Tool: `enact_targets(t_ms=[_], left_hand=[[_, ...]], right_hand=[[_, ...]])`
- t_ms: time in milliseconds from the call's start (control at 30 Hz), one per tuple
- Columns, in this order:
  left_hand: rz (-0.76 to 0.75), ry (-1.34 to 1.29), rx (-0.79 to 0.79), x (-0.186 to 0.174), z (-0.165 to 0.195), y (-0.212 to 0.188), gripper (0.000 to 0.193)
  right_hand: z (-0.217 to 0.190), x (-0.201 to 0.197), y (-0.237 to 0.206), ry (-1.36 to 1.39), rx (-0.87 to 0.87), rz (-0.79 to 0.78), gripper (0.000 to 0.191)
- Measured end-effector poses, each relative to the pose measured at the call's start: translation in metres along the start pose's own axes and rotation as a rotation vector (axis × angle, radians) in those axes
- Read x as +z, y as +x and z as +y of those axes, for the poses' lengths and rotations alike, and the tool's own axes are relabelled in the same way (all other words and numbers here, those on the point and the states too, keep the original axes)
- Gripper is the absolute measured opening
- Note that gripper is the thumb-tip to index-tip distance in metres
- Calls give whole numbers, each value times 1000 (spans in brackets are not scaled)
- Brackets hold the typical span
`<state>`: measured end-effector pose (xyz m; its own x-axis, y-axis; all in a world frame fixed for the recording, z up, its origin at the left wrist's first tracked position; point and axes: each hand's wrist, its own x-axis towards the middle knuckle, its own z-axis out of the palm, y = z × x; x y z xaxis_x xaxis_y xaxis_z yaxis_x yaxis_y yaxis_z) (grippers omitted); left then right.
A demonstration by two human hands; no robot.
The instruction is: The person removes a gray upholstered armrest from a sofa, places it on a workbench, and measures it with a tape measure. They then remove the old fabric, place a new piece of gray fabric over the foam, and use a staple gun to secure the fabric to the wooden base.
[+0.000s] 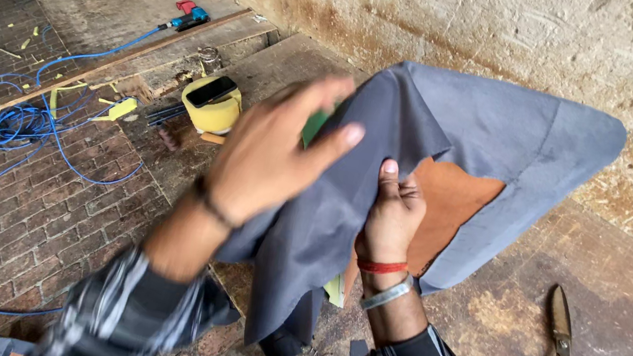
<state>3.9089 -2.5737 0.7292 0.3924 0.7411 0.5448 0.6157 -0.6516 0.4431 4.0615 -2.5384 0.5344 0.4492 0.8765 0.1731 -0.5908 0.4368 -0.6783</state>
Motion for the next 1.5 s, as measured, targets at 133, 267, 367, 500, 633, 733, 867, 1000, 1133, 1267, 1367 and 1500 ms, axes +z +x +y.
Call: enact_targets(t_ms=[133, 267, 367, 500, 633, 733, 867, 1000, 1133, 1267, 1367, 1500], left_hand=[[-363, -198, -65, 30, -20, 24, 108], [-576, -519, 120, 31, -37, 18, 110], [-714, -598, 206, 31, -41, 35, 103], [-787, -382, 393, 42, -33, 56, 98], [-711, -127, 477, 42, -19, 56, 92], [-721, 63, 399, 36, -11, 55, 88], [-712, -42, 521, 35, -10, 58, 91], [-758, -67, 481, 33, -9, 55, 91], [-810, 141, 480, 24, 3, 51, 67], [-806, 353, 529, 16, 18, 52, 62], [-827, 440, 577, 15, 24, 53, 64], [-815, 426, 607, 18, 26, 50, 68]], right_hand=[[-21, 13, -23, -19, -139, 3, 16], [-34, 18, -60, -65, -243, 89, 15], [-29, 21, -71, 83, -279, 105, 22], [-22, 10, -59, 26, -413, 177, 18], [-17, -11, -45, -143, -473, 219, 16], [-11, -20, -42, -165, -496, 223, 20], [-5, -25, -44, -165, -536, 261, 18], [-9, -24, -49, -201, -545, 264, 17], [-22, -12, -58, -203, -453, 303, 15], [-36, -1, -64, -232, -426, 356, 17], [-39, -15, -70, -251, -369, 251, 18], [-43, -92, -121, -650, 8, 21, 15]])
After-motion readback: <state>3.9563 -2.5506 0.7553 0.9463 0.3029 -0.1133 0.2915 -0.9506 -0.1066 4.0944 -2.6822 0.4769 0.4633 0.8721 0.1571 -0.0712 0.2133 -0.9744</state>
